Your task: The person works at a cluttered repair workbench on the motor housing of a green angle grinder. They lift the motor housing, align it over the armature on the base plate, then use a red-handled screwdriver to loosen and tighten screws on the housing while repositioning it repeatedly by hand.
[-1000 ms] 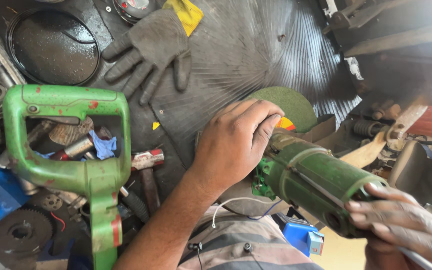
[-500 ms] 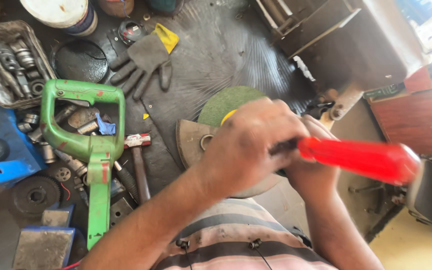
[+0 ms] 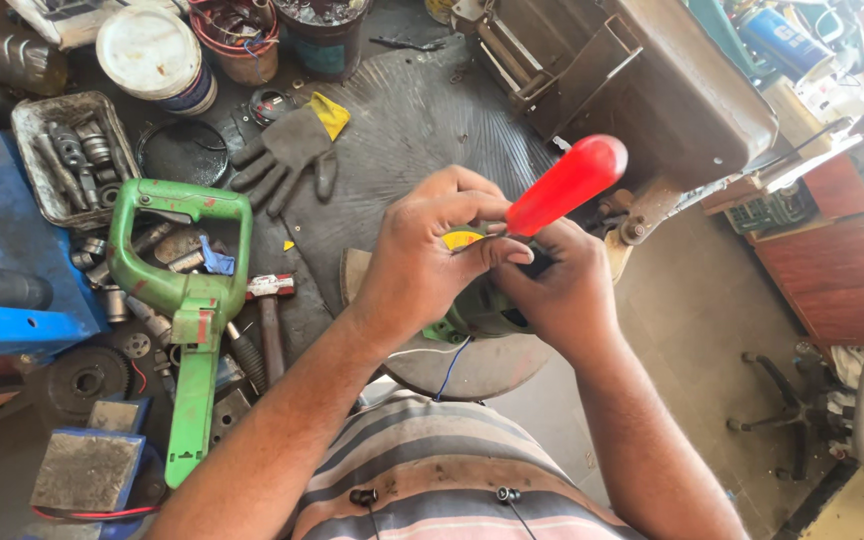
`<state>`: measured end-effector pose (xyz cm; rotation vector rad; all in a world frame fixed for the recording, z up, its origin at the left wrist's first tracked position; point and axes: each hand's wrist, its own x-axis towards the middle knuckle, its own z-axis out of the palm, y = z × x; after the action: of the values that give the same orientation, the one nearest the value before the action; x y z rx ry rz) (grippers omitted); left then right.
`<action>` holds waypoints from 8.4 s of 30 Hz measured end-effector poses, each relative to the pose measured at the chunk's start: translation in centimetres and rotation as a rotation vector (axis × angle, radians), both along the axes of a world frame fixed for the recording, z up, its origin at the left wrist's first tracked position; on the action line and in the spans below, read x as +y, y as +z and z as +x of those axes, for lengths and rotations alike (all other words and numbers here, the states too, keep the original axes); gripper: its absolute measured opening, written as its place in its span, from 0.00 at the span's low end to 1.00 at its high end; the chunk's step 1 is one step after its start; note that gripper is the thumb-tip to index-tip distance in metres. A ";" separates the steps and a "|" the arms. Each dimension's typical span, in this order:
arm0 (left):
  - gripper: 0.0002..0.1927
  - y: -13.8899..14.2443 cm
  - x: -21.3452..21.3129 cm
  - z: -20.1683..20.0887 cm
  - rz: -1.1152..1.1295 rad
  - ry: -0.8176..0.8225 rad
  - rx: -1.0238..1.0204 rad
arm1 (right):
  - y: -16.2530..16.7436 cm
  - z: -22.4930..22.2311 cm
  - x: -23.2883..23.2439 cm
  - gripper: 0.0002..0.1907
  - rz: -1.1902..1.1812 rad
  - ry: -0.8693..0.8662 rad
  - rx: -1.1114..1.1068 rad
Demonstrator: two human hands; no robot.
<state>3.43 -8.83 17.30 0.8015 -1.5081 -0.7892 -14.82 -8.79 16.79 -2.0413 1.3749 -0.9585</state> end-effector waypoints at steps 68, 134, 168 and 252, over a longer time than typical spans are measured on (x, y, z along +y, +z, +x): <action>0.15 -1.8 0.2 -1.0 -0.029 0.037 -0.109 | -1.6 0.4 0.1 0.10 -0.038 -0.105 0.173; 0.09 7.5 -2.5 -5.4 -0.163 -0.237 0.102 | -2.1 -1.2 -1.5 0.09 -0.105 0.112 -0.330; 0.14 4.1 0.2 -9.1 -0.062 -0.055 0.125 | -4.6 -5.0 0.2 0.04 -0.086 -0.047 -1.152; 0.31 1.0 10.0 -13.3 0.399 0.407 -1.035 | -2.3 -15.9 -5.9 0.39 0.045 0.725 -0.011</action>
<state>-9.92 1.13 18.26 1.9457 -1.9728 -0.3465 -30.68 -14.71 14.54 -2.2299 0.5436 -0.5986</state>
